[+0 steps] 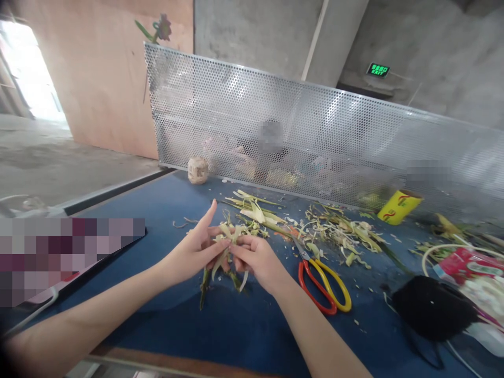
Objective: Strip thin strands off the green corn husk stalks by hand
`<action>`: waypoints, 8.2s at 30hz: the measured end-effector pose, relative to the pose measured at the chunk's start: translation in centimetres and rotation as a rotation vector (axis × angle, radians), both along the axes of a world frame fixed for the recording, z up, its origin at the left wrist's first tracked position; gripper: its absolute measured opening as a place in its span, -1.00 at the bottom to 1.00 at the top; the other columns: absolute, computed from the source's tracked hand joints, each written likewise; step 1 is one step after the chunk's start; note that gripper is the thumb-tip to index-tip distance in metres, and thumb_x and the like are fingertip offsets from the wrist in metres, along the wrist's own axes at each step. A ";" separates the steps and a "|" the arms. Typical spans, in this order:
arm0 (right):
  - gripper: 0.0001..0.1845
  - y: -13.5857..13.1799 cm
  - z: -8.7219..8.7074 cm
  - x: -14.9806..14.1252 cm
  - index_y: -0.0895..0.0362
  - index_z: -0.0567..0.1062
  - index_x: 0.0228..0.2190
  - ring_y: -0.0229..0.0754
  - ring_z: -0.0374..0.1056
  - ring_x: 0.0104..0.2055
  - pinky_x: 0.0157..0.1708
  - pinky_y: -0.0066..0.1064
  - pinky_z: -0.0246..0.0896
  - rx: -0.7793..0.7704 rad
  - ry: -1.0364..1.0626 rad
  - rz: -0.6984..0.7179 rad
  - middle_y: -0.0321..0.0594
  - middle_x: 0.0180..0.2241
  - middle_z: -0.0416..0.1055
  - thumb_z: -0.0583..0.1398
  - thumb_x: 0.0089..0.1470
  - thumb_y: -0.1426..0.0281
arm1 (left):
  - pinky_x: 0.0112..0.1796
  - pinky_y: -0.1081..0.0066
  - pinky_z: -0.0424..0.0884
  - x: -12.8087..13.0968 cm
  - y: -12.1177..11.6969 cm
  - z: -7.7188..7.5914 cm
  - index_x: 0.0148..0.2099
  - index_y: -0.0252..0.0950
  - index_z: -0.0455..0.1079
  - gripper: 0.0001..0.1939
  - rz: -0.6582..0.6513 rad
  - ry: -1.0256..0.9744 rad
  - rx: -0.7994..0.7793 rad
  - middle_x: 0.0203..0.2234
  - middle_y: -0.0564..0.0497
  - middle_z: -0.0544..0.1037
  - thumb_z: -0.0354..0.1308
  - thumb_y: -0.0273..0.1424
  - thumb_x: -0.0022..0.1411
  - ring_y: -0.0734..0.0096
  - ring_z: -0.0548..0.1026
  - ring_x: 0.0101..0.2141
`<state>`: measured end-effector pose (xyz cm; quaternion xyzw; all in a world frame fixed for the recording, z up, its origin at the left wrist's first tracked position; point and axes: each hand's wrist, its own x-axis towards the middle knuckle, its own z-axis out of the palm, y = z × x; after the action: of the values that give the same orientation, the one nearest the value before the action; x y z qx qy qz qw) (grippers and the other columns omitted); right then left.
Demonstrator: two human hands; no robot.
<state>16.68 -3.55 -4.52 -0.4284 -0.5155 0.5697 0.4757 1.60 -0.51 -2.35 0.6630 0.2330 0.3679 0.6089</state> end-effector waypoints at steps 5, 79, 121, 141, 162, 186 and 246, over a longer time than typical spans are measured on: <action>-0.74 -0.1 0.3 -0.1 0.18 0.33 -0.47 -0.41 0.14 -0.67 -0.67 -0.54 -0.15 0.095 -0.029 -0.063 -0.41 -0.72 0.22 0.20 -0.09 0.23 | -0.65 0.56 0.26 -0.2 0.2 -0.1 0.16 0.11 -0.67 0.03 -0.056 -0.001 0.000 0.09 -0.24 0.13 0.11 -0.51 0.02 0.59 0.45 -0.55; -0.69 0.1 0.2 -0.1 0.14 0.43 -0.40 -0.36 0.15 -0.58 -0.60 -0.50 0.00 0.133 -0.090 -0.252 -0.30 -0.53 0.31 0.15 -0.09 0.15 | -0.70 0.57 0.27 0.0 0.1 -0.1 0.23 -0.15 -0.31 -0.04 0.040 0.035 -0.039 -0.46 0.10 0.41 0.23 -0.44 -0.09 0.61 0.33 -0.65; -0.80 -0.4 1.6 0.9 0.18 0.34 -0.44 -0.38 0.21 -0.59 -0.58 -0.53 0.08 0.243 -0.265 0.036 -0.36 -0.62 0.30 0.18 -0.08 0.30 | -0.62 0.53 0.40 -0.6 0.4 0.0 0.11 0.24 -0.70 0.06 -0.210 -0.066 -0.011 0.21 -0.28 -0.31 0.10 -0.60 0.03 0.36 0.52 -0.40; -0.71 -0.4 0.6 0.3 0.16 0.33 -0.44 -0.44 0.03 -0.68 -0.65 -0.54 -0.06 0.046 0.034 0.011 -0.42 -0.68 0.20 0.16 -0.07 0.17 | -0.64 0.44 0.46 -0.6 -1.0 0.5 0.08 0.22 -0.79 0.12 -0.092 -0.012 -0.066 0.17 -0.27 -0.02 0.17 -0.50 0.00 0.35 0.53 -0.46; -0.71 -0.4 0.9 0.0 0.15 0.38 -0.52 -0.42 0.05 -0.68 -0.67 -0.51 -0.10 0.140 -0.050 -0.031 -0.32 -0.62 0.32 0.11 -0.02 0.17 | -0.71 0.54 0.33 0.0 -0.2 0.3 0.20 -0.14 -0.65 0.02 0.161 0.041 -0.029 -0.21 -0.11 0.43 0.15 -0.35 0.03 0.54 0.43 -0.61; -0.76 -0.3 0.8 -0.4 0.12 0.48 -0.64 -0.21 0.22 -0.28 -0.29 -0.39 0.11 0.339 -0.223 -0.327 -0.25 -0.40 0.26 0.15 -0.07 0.29 | -0.69 0.61 0.15 0.3 -0.1 0.3 0.19 -0.21 -0.13 -0.23 0.044 0.049 -0.167 -0.50 0.11 0.38 0.18 -0.36 -0.01 0.63 0.35 -0.64; -0.75 -0.7 0.4 -1.0 0.17 0.29 -0.60 -0.44 0.03 -0.74 -0.71 -0.54 -0.07 0.066 -0.037 -0.106 -0.45 -0.77 0.16 0.20 -0.13 0.27 | -0.71 0.59 0.22 0.1 -1.0 0.0 0.21 -0.07 -0.63 -0.09 0.049 -0.062 -0.035 -0.19 -0.15 0.48 0.05 -0.36 0.12 0.54 0.40 -0.65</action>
<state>15.66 -4.21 -4.14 -0.4495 -0.5195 0.5182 0.5095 1.65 -1.55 -2.35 0.6348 0.2362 0.3989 0.6182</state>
